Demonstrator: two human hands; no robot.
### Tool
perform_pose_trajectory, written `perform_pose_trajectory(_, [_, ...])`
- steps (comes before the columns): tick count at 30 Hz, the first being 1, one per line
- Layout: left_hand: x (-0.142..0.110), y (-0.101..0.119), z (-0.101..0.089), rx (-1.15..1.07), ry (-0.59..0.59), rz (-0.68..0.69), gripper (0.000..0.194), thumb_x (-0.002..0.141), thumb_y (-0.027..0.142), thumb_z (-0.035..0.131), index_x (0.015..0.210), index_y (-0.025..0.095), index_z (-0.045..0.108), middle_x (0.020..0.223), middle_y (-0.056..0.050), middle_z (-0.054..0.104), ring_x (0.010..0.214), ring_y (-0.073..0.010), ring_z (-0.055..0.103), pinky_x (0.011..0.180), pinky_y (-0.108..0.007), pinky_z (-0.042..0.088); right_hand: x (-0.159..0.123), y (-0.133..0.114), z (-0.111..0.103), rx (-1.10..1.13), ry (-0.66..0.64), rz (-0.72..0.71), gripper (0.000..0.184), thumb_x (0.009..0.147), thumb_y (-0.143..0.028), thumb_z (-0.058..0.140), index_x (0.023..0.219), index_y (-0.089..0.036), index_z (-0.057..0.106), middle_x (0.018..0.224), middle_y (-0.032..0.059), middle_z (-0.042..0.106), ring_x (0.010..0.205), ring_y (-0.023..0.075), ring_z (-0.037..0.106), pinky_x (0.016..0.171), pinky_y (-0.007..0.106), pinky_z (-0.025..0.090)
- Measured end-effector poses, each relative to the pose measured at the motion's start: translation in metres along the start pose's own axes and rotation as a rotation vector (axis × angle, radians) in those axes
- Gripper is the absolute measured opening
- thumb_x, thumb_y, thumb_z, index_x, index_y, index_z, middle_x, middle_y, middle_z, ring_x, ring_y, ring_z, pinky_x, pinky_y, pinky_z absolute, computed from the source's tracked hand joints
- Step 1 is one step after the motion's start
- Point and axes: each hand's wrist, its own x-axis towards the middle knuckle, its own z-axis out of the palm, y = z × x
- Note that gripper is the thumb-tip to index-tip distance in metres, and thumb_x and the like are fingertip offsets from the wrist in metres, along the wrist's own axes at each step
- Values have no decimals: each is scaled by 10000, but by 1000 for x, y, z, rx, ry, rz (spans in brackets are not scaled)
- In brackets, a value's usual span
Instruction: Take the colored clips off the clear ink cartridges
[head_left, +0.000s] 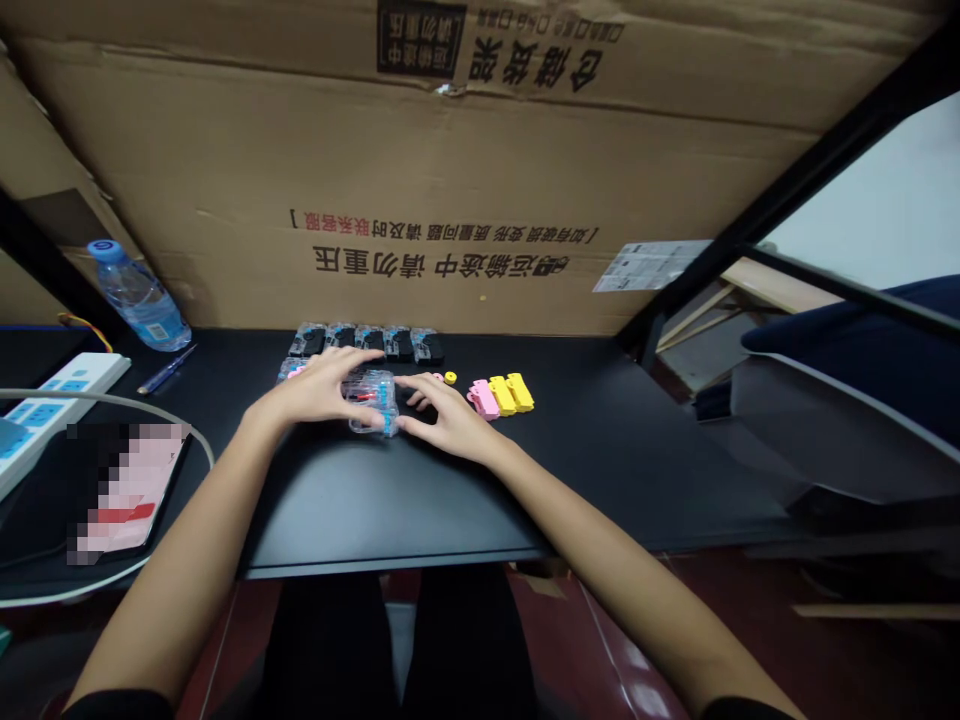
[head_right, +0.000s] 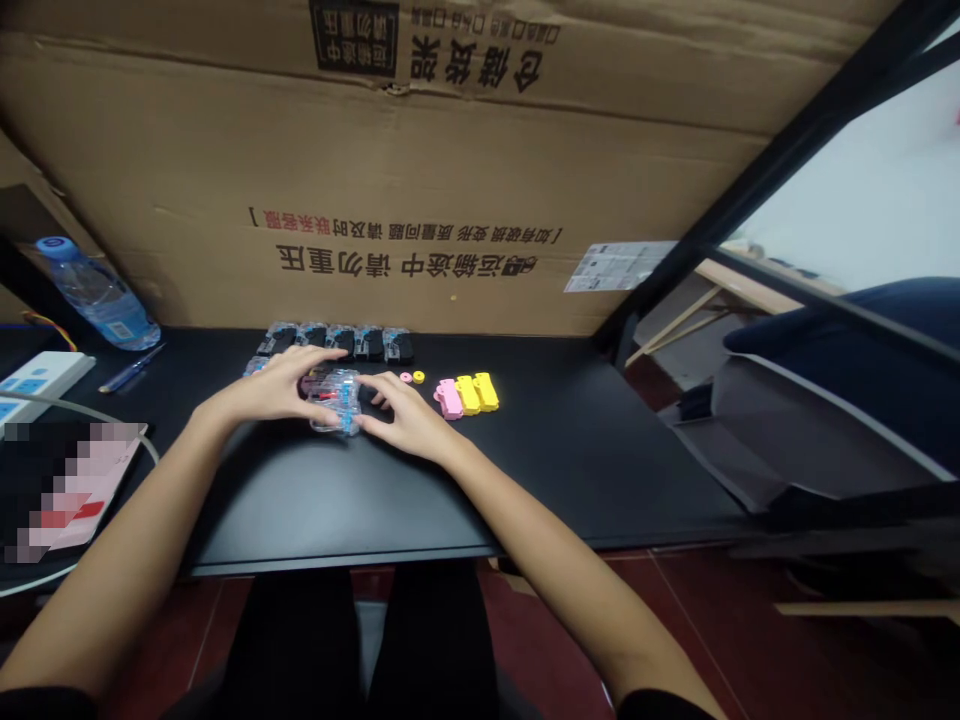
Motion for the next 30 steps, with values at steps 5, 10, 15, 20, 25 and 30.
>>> perform_pose_trajectory(5, [-12,-7,-32,271,302,-468,601,1020,694,416,1245,226,720,1233,-157,760,1195,-371,698,1035,-505,528,-2,-1,-5,16,31,1,434,1025,-357,671,1449,-280,616,1349,110,658,1018,221,690,849,420,633])
perform_pose_trajectory(10, [-19,-21,-31,344,62,-745,746,794,824,628,1218,213,681,1310,-239,724,1159,-465,723,913,-527,571,-2,-4,-9,10,58,17,378,1038,-328,619,1410,-260,637,1341,114,666,998,212,697,812,401,624])
perform_pose_trajectory(15, [-19,-23,-33,338,34,-805,582,713,655,765,1100,231,665,1093,-199,799,1009,-438,766,818,-482,580,-2,-4,-11,12,80,35,373,1030,-326,609,1396,-269,652,1333,113,674,985,216,716,790,399,624])
perform_pose_trajectory(20, [-16,-2,-33,280,413,-537,535,836,591,710,1230,243,608,1240,-160,755,1112,-379,726,880,-446,570,3,-7,-10,51,192,38,350,1019,-317,608,1355,-245,674,1241,107,714,920,203,714,777,387,614])
perform_pose_trajectory(25, [5,40,13,-31,520,32,463,896,489,719,1256,229,587,1234,-106,706,1124,-269,679,979,-380,547,8,-12,-7,383,241,191,447,986,-515,694,1323,-222,678,1059,75,769,787,183,712,673,344,623])
perform_pose_trajectory(30, [11,60,42,-306,454,122,381,919,488,745,1166,232,611,1193,-83,692,1025,-227,680,861,-351,560,7,-15,-19,651,200,301,455,900,-643,784,971,-197,723,727,19,710,640,173,701,561,296,612])
